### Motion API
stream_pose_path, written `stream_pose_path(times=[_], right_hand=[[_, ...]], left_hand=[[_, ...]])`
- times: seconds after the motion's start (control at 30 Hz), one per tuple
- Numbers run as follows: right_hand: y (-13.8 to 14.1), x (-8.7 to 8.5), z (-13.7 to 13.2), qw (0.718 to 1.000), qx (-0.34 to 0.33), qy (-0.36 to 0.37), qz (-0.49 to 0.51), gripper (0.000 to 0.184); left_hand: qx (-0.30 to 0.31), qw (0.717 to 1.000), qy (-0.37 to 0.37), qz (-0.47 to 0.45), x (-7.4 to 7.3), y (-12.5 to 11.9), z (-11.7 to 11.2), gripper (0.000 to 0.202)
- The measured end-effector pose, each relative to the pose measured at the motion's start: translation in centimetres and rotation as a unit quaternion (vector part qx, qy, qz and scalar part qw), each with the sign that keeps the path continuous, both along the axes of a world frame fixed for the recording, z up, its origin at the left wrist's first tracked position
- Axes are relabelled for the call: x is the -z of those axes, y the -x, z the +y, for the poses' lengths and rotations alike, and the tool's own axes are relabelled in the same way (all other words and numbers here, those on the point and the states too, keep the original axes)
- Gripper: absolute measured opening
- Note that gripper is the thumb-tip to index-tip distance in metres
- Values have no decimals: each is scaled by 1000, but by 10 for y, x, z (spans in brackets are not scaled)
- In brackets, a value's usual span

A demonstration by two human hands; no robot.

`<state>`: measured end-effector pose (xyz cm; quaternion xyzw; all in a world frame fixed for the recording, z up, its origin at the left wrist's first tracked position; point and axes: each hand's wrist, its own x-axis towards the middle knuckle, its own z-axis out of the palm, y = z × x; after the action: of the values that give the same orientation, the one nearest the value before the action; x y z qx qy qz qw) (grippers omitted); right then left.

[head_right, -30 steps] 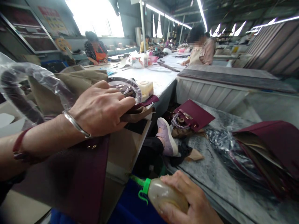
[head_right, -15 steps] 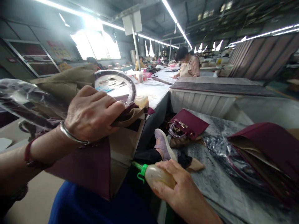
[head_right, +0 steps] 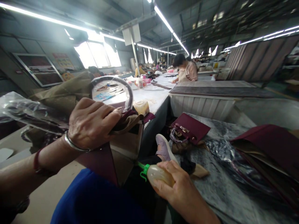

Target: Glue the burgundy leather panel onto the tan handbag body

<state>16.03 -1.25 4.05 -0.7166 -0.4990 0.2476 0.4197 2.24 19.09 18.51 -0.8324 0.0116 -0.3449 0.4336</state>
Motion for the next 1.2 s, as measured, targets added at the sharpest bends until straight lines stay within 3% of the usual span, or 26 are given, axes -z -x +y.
stream_pose_path(times=[0.17, 0.3, 0.63, 0.8, 0.97, 1.2], right_hand=[[-2, 14, 17, 999, 16, -2, -51, 29], [-3, 21, 21, 999, 11, -1, -37, 29], [-22, 24, 29, 996, 13, -7, -88, 28], [-23, 17, 29, 997, 2, 36, -61, 27], [-23, 20, 34, 997, 7, 4, -82, 28], [-16, 21, 36, 999, -10, 29, -32, 28]], left_hand=[[15, 999, 38, 32, 21, 5, 7, 12], [3, 998, 55, 23, 31, 14, 14, 12], [-4, 997, 76, 26, 32, 22, 10, 14], [8, 995, 95, 35, 32, 21, 9, 17], [-1, 995, 96, 30, 34, 23, 9, 19], [3, 993, 110, 29, 39, 25, 9, 13]])
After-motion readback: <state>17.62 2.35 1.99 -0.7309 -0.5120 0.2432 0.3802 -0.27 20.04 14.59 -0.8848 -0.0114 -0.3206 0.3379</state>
